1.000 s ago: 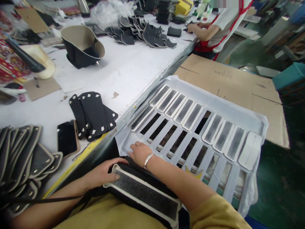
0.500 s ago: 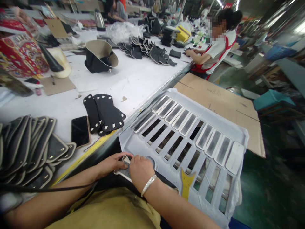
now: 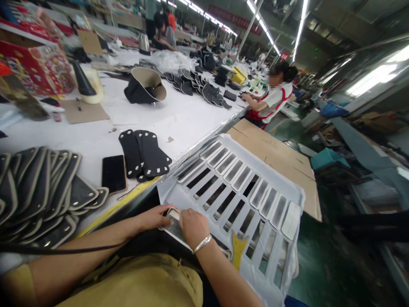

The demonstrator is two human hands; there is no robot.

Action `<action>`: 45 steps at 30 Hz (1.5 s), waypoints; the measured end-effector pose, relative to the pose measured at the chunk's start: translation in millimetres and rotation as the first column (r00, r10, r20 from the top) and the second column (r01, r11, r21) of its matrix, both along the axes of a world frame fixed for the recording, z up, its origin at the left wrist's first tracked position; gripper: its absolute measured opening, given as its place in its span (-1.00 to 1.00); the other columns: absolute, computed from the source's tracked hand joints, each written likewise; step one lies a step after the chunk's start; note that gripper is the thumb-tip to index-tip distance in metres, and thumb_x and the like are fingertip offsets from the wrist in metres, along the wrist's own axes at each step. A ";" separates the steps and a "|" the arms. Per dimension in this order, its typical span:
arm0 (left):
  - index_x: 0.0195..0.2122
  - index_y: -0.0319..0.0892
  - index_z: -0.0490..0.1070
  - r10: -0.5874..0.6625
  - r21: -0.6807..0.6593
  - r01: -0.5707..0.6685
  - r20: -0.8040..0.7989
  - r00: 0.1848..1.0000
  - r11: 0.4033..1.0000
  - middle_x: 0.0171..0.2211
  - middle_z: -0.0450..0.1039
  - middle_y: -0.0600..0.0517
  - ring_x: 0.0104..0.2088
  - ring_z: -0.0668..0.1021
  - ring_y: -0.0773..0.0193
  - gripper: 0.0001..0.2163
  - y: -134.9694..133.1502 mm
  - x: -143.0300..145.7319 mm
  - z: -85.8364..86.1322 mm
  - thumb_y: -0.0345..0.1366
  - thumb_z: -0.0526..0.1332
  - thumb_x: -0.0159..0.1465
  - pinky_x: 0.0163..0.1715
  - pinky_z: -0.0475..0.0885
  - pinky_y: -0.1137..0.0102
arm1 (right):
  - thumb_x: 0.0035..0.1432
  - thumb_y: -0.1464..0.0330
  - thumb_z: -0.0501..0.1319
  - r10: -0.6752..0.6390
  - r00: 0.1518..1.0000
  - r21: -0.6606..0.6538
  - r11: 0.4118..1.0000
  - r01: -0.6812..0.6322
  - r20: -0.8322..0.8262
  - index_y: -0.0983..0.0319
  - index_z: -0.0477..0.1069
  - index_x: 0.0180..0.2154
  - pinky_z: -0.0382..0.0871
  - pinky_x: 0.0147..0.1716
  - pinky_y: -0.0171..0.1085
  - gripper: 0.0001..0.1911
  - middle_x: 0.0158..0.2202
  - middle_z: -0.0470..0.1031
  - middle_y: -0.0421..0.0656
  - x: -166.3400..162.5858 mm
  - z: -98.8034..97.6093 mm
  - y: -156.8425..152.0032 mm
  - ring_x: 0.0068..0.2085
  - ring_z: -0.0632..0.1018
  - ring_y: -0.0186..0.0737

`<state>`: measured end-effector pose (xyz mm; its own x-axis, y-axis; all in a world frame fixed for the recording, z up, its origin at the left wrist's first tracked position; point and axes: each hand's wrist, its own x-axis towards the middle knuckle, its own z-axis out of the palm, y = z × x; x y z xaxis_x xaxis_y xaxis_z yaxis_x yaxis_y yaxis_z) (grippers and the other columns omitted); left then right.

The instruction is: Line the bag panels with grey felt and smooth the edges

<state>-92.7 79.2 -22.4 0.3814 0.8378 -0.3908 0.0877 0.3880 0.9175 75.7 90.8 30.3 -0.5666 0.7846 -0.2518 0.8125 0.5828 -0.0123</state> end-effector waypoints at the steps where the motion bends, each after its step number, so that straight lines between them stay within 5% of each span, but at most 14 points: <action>1: -0.23 -0.24 0.37 0.001 -0.001 -0.001 -0.005 1.000 1.000 -0.48 0.31 0.13 -0.42 0.35 0.30 -0.62 0.0 -0.2 -0.1 -0.37 0.18 -0.14 -0.39 0.27 0.45 | 0.28 0.27 0.00 0.003 1.000 -0.014 1.000 -0.004 -0.025 0.25 0.40 -0.20 0.32 -0.31 -0.27 -0.73 -0.29 0.48 -0.09 3.5 1.7 0.4 -0.26 0.51 -0.18; 5: -0.23 -0.22 0.39 0.005 -0.007 -0.005 -0.029 1.000 1.000 -0.49 0.31 0.14 -0.42 0.36 0.29 -0.63 0.4 0.2 -0.4 -0.36 0.18 -0.14 -0.40 0.27 0.45 | 0.29 0.25 0.01 0.054 0.997 -0.071 0.996 -0.058 -0.054 0.21 0.39 -0.11 0.31 -0.25 -0.29 -0.72 -0.24 0.49 -0.13 15.4 4.4 2.9 -0.20 0.50 -0.20; 13: -0.22 -0.22 0.40 -0.017 -0.007 0.017 -0.052 0.999 1.000 -0.47 0.34 0.13 -0.40 0.38 0.28 -0.61 3.5 0.3 -2.5 -0.38 0.19 -0.16 -0.36 0.28 0.44 | 0.21 0.48 0.04 0.106 0.989 -0.014 0.994 -0.106 0.099 0.33 0.40 -0.25 0.32 -0.37 -0.27 -0.82 -0.29 0.48 0.01 4.8 -2.6 -4.5 -0.29 0.51 -0.14; 24: -0.25 -0.24 0.40 -0.016 -0.007 0.016 -0.014 1.000 1.000 -0.49 0.34 0.14 -0.42 0.39 0.30 -0.65 0.7 -0.2 -3.8 -0.38 0.20 -0.13 -0.41 0.28 0.45 | 0.27 0.37 0.00 -0.060 0.995 0.069 0.996 0.065 -0.075 0.25 0.44 -0.31 0.31 -0.37 -0.30 -0.75 -0.37 0.51 -0.11 12.5 -11.3 -5.2 -0.31 0.53 -0.20; 31: -0.04 -0.20 0.38 -0.055 -0.063 0.070 0.212 0.976 0.996 -0.12 0.47 -0.02 -0.11 0.47 0.18 -0.57 -0.2 -12.2 -5.3 -0.04 0.12 0.16 -0.10 0.33 0.36 | 0.21 0.34 0.11 -0.228 0.744 -0.177 0.973 0.149 -0.627 0.21 0.47 -0.18 0.34 -0.10 -0.30 -0.79 -0.20 0.53 -0.15 41.2 -23.3 -13.0 -0.15 0.51 -0.25; 34: 0.00 -0.18 0.39 -0.122 0.148 0.108 0.091 0.988 0.983 -0.03 0.44 -0.02 -0.01 0.44 0.17 -0.57 9.6 -12.1 -2.0 -0.08 0.19 0.15 0.00 0.27 0.39 | 0.16 0.37 0.15 -0.260 0.680 -0.203 0.965 0.165 -0.686 0.22 0.49 -0.18 0.33 -0.06 -0.26 -0.80 -0.19 0.53 -0.13 44.4 -28.4 -13.8 -0.13 0.50 -0.22; 37: -0.11 -0.19 0.48 -0.162 0.346 0.202 -0.142 0.977 0.916 -0.13 0.52 0.02 -0.10 0.50 0.22 -0.69 23.7 -8.0 1.3 -0.26 0.22 0.11 -0.04 0.29 0.46 | 0.16 0.38 0.15 -0.290 0.646 -0.217 0.957 0.193 -0.706 0.21 0.50 -0.21 0.35 -0.08 -0.25 -0.80 -0.22 0.53 -0.14 42.1 -31.5 -13.6 -0.16 0.50 -0.23; 45: -0.17 -0.22 0.54 -0.307 0.282 0.358 -0.210 0.928 0.890 -0.26 0.57 0.02 -0.24 0.55 0.24 -0.74 41.7 -8.8 -5.4 -0.30 0.19 0.13 -0.21 0.36 0.51 | 0.20 0.38 0.10 -0.352 0.623 -0.279 0.936 0.216 -0.698 0.17 0.53 -0.20 0.35 -0.10 -0.24 -0.77 -0.23 0.54 -0.15 39.4 -28.5 -12.5 -0.17 0.50 -0.23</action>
<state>-101.5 120.9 -27.7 0.6147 0.7603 -0.2100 0.3126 0.0096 0.9498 115.1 78.2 1.8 -0.3732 0.9277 0.0106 0.6226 0.2589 -0.7385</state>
